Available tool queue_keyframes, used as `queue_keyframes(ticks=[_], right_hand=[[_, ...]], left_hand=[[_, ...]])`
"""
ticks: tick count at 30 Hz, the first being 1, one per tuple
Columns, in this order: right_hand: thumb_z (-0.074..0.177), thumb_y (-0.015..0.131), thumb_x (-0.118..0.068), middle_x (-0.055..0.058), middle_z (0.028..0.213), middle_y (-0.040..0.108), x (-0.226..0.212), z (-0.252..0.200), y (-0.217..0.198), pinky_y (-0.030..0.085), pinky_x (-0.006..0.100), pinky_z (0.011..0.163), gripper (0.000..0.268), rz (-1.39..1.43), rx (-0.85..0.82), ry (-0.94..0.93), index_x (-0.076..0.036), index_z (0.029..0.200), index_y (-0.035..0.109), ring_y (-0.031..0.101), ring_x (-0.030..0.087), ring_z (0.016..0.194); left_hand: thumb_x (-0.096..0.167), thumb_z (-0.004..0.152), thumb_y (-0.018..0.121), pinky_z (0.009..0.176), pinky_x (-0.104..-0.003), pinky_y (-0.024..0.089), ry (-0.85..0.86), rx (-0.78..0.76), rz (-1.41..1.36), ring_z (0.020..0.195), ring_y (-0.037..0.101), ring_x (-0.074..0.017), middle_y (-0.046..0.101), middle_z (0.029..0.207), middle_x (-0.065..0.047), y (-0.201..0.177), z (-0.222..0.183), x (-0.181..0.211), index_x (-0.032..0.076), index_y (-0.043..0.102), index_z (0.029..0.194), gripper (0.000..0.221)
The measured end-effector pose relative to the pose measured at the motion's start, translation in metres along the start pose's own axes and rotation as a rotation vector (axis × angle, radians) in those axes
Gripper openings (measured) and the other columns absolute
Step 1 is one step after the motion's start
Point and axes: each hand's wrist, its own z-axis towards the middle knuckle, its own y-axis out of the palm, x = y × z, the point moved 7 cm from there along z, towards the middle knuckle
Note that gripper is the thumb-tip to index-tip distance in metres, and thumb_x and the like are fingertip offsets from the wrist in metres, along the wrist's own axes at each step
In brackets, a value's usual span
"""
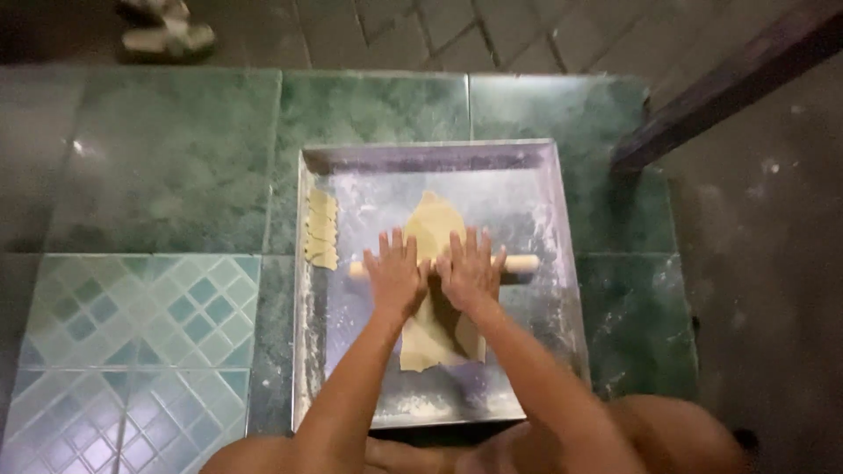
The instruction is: Rolling out dough on a metal tray and cutting it into small diamond shapes using a wheel cutter.
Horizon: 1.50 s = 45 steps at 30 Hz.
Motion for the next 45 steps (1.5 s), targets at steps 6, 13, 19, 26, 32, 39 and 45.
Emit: queue_keyframes(ticks=[6,13,19,26,32,39,45], right_hand=[[0.098,0.047,-0.056,0.017,0.154,0.049,0.002,0.067,0.001,0.028,0.074,0.107,0.063,-0.025,0.083,0.006,-0.019,0.149,0.053,0.041,0.044,0.144],[0.098,0.052,-0.054,0.021,0.158,0.041,0.003,0.130,-0.003,0.028,0.075,0.110,0.068,0.072,0.024,0.051,-0.014,0.152,0.045,0.034,0.047,0.147],[0.103,0.052,-0.050,0.018,0.153,0.043,-0.004,0.162,-0.015,0.028,0.068,0.109,0.056,-0.020,0.234,-0.043,-0.014,0.146,0.049,0.033,0.041,0.146],[0.104,0.062,-0.043,0.019,0.161,0.032,-0.009,0.191,-0.019,0.020,0.070,0.115,0.057,-0.035,0.337,-0.087,-0.009,0.149,0.050,0.026,0.040,0.149],[0.104,0.061,-0.040,0.020,0.162,0.031,-0.007,0.196,-0.015,0.019,0.071,0.116,0.058,0.000,0.323,-0.081,-0.008,0.150,0.047,0.024,0.042,0.151],[0.104,0.058,-0.044,0.019,0.157,0.036,-0.010,0.164,-0.023,0.025,0.070,0.111,0.054,-0.026,0.277,-0.018,-0.013,0.147,0.047,0.031,0.043,0.147],[0.099,0.058,-0.045,0.020,0.155,0.039,0.004,0.094,-0.002,0.030,0.072,0.106,0.057,0.046,0.206,0.045,-0.015,0.147,0.048,0.034,0.045,0.145]], left_hand=[[0.050,0.098,0.050,0.113,-0.072,0.027,-0.050,0.142,-0.018,0.150,0.037,-0.0433,0.045,0.158,-0.024,-0.003,0.063,-0.004,0.015,0.055,0.146,0.059],[0.054,0.103,0.043,0.115,-0.067,0.025,-0.088,0.049,-0.067,0.153,0.026,-0.0447,0.031,0.164,-0.025,-0.005,0.122,-0.013,0.015,0.046,0.153,0.063],[0.048,0.103,0.052,0.110,-0.064,0.034,-0.049,0.353,-0.075,0.148,0.034,-0.0463,0.040,0.156,-0.027,-0.011,0.154,-0.015,0.009,0.055,0.141,0.054],[0.040,0.109,0.046,0.121,-0.070,0.018,0.006,0.324,-0.161,0.154,0.011,-0.0401,0.020,0.165,-0.020,-0.012,0.188,-0.018,0.007,0.054,0.147,0.051],[0.037,0.109,0.052,0.122,-0.068,0.019,0.027,0.402,-0.166,0.154,0.016,-0.0383,0.024,0.163,-0.018,-0.014,0.189,-0.018,0.009,0.054,0.142,0.044],[0.037,0.105,0.052,0.115,-0.066,0.029,-0.021,0.439,-0.113,0.150,0.031,-0.0434,0.039,0.155,-0.024,-0.019,0.151,-0.015,0.011,0.055,0.139,0.044],[0.044,0.102,0.047,0.114,-0.070,0.025,-0.145,0.186,-0.188,0.150,0.030,-0.0465,0.039,0.157,-0.024,0.010,0.085,-0.014,0.015,0.049,0.147,0.054]])
